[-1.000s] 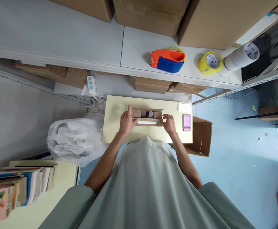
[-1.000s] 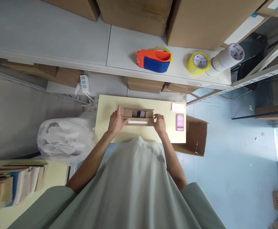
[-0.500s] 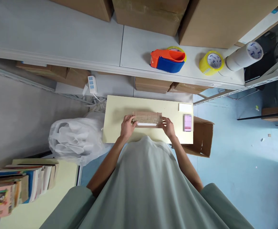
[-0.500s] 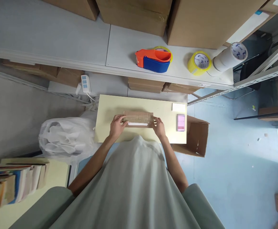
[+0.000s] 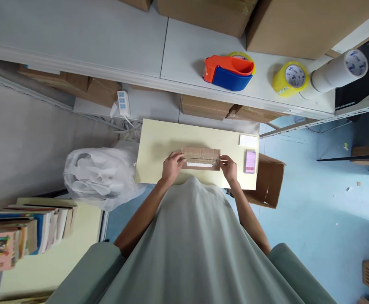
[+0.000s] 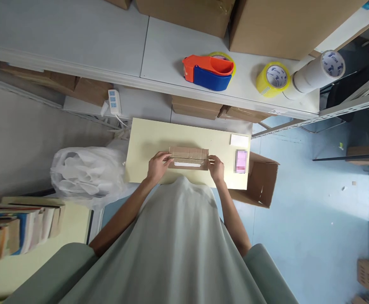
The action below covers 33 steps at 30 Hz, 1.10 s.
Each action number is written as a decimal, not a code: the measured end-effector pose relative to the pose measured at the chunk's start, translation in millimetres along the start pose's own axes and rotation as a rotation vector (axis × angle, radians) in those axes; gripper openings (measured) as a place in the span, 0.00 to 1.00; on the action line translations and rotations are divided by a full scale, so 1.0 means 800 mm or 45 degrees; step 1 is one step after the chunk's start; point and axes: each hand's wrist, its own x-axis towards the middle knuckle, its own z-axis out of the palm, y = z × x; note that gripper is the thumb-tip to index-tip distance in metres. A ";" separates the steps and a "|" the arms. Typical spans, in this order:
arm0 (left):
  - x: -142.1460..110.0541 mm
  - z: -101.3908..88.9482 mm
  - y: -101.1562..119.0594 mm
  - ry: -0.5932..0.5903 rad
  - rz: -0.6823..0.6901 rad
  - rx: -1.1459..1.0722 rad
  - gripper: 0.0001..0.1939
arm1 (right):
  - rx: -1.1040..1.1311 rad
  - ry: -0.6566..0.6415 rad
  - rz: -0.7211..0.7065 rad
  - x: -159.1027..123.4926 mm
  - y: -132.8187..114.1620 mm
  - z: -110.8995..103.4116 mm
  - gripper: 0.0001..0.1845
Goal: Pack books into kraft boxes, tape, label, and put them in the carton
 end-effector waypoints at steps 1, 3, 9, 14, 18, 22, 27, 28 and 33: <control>0.000 0.001 -0.002 0.012 -0.007 -0.023 0.07 | 0.030 0.010 0.000 0.002 0.005 0.002 0.19; 0.001 0.003 -0.007 0.045 -0.026 -0.075 0.07 | 0.105 0.027 0.003 0.006 0.013 0.007 0.22; 0.004 0.011 -0.014 0.134 -0.040 -0.192 0.08 | 0.239 0.020 0.007 0.015 0.025 0.005 0.23; -0.006 0.021 -0.018 0.191 -0.038 -0.246 0.09 | 0.366 -0.104 0.041 0.015 0.033 -0.004 0.22; -0.008 0.026 -0.016 0.229 -0.052 -0.216 0.10 | 0.417 -0.032 0.072 0.014 0.037 0.001 0.23; -0.003 0.022 -0.010 0.177 -0.091 -0.180 0.09 | 0.369 -0.021 0.050 0.010 0.031 0.003 0.26; -0.005 0.006 0.002 0.075 -0.052 -0.051 0.09 | 0.152 -0.035 0.011 -0.003 0.012 -0.005 0.30; -0.006 0.001 0.005 0.073 -0.017 -0.004 0.09 | 0.140 -0.020 0.002 -0.005 0.006 -0.008 0.31; 0.010 -0.029 0.037 0.143 0.206 0.088 0.09 | 0.089 0.094 -0.162 0.001 -0.056 -0.034 0.31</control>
